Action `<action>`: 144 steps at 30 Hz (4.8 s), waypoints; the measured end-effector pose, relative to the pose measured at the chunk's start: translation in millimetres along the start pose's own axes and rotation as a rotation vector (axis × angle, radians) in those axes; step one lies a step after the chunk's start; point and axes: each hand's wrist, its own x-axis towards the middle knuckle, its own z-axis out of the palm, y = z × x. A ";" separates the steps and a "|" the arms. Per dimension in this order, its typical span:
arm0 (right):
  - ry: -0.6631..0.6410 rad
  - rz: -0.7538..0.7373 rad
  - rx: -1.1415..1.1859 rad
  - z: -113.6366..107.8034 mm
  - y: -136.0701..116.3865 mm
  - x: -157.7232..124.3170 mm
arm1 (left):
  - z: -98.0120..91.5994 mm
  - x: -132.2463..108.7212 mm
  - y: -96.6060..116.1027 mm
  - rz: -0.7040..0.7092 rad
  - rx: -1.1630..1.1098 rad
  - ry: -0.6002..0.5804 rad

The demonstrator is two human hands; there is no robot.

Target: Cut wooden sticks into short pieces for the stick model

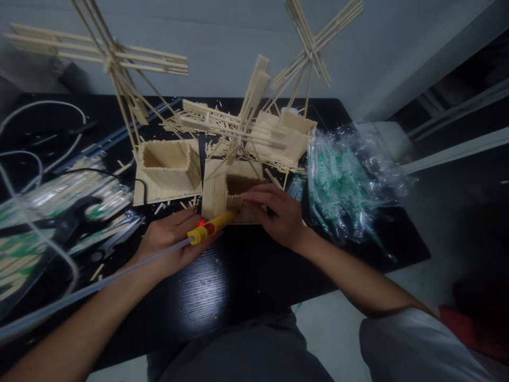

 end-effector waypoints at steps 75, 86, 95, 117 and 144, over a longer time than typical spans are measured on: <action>0.018 0.069 -0.048 -6.8 2.1 -3.2 | -8.3 -9.3 -9.7 0.029 -0.032 0.185; 0.011 0.073 -0.007 -7.1 1.4 -5.3 | -9.9 -6.0 -7.0 0.042 -0.045 0.190; -0.010 0.092 -0.008 -6.9 1.7 -6.2 | -9.3 -6.6 -8.6 0.008 -0.082 0.142; 0.007 0.080 -0.027 -6.2 4.6 -6.7 | -7.8 -8.9 -11.1 0.015 -0.118 0.134; 0.037 0.206 0.007 -4.6 7.1 -10.9 | -7.0 -8.5 -10.5 -0.001 -0.113 0.137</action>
